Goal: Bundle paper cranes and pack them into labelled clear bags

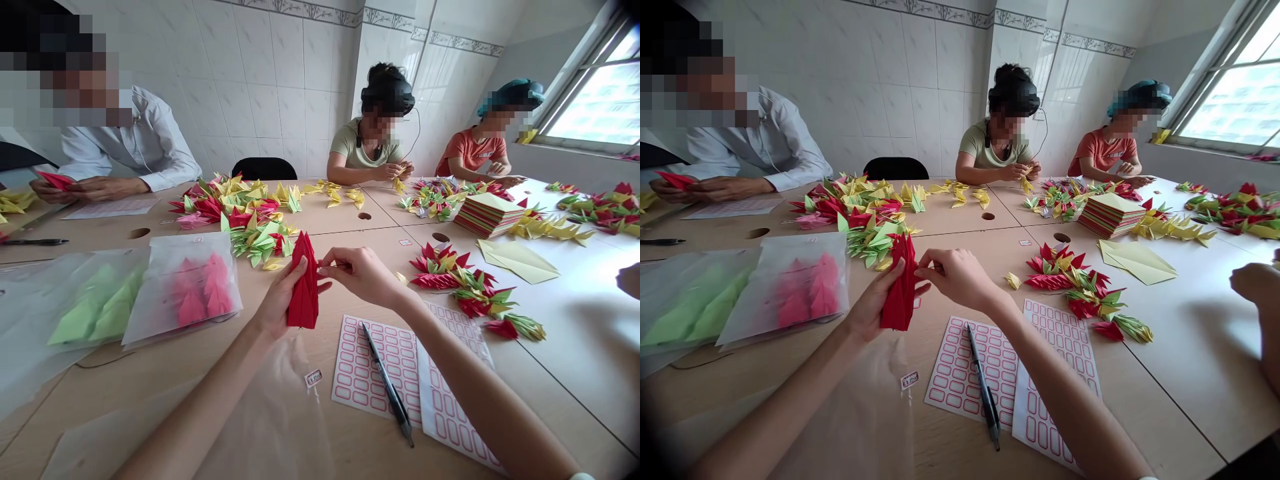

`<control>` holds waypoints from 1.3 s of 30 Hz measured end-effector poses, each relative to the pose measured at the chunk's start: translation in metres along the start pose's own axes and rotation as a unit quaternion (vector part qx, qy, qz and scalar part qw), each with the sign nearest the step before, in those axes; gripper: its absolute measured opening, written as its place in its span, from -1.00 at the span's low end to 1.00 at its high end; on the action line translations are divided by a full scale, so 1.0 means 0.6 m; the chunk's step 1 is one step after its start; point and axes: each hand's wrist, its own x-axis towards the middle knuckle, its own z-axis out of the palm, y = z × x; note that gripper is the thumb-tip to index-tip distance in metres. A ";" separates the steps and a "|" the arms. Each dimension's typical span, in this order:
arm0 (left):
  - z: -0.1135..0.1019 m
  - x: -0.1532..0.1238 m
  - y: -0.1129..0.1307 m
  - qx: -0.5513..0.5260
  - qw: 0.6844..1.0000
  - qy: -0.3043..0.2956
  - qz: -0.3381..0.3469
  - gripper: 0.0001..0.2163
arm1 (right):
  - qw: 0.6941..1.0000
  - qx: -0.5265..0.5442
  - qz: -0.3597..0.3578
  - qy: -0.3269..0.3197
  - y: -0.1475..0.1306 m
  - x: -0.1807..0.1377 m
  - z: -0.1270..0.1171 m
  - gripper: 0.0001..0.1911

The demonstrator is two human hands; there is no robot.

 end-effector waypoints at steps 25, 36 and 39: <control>-0.023 0.012 0.049 0.004 0.983 0.013 0.182 -0.88 | 0.971 -0.215 -0.102 0.024 -0.054 -0.030 0.075 -0.80; -0.019 0.016 0.053 -0.034 0.976 0.059 0.209 -0.84 | 0.982 -0.165 -0.046 0.083 -0.057 -0.032 0.091 -0.78; -0.012 0.021 0.052 -0.046 0.969 0.086 0.227 -0.85 | 0.978 -0.162 -0.041 0.123 -0.055 -0.032 0.101 -0.79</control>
